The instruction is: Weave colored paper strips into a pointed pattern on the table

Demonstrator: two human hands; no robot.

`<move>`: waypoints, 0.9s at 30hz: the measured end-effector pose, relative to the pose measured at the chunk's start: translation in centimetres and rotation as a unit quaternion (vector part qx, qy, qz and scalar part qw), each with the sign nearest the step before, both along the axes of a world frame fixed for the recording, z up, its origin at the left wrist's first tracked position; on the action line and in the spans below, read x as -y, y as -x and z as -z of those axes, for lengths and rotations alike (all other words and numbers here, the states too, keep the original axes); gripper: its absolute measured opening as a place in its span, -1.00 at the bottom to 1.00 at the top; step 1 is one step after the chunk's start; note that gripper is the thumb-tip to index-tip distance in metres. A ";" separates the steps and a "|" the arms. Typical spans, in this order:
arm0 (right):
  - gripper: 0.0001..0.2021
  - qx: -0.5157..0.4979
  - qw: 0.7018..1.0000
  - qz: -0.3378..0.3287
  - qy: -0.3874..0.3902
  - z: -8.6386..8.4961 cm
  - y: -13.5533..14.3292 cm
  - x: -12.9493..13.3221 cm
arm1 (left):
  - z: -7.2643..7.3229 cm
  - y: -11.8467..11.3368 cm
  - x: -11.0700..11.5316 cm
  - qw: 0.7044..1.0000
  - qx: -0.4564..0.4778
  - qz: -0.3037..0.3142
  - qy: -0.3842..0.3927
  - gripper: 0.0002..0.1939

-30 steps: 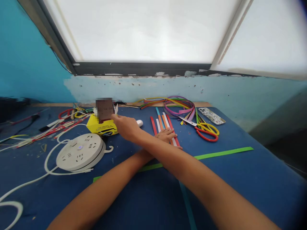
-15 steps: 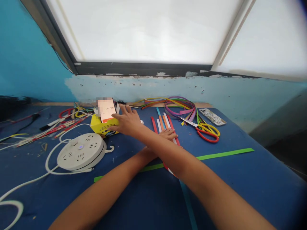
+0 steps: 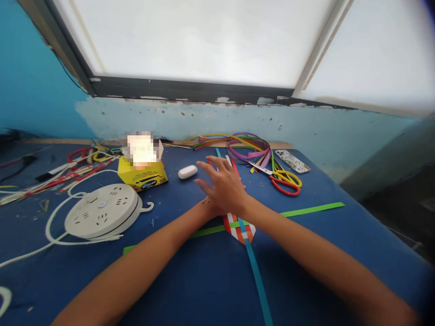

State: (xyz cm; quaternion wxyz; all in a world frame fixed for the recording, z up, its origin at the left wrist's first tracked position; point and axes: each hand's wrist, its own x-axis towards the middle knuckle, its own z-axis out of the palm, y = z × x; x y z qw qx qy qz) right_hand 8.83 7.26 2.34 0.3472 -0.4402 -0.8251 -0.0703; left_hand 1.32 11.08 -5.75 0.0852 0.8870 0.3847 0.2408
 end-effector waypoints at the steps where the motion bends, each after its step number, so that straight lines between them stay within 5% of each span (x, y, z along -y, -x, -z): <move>1: -0.58 -0.009 1.000 -0.001 -0.011 0.4 -2.0 0.8 | -0.3 -0.1 0.1 1.000 -0.003 0.011 -0.001 -0.61; 6: -0.74 -0.057 0.998 -0.002 -0.033 2.5 -10.6 4.1 | -1.7 -0.1 0.7 0.996 -0.033 0.085 0.007 -0.48; 11: -0.82 -0.113 0.993 0.015 -0.018 3.5 -14.7 4.1 | -2.3 0.0 0.9 0.996 -0.049 0.074 0.021 -0.35; 20: -0.85 -0.173 0.983 0.018 0.060 3.9 -14.6 3.6 | -2.9 0.0 1.2 0.995 -0.055 0.062 0.048 -0.30; 27: -0.78 -0.101 0.995 -0.014 -0.013 2.9 -12.9 4.1 | -2.6 -0.8 1.3 0.995 -0.040 0.073 0.047 -0.49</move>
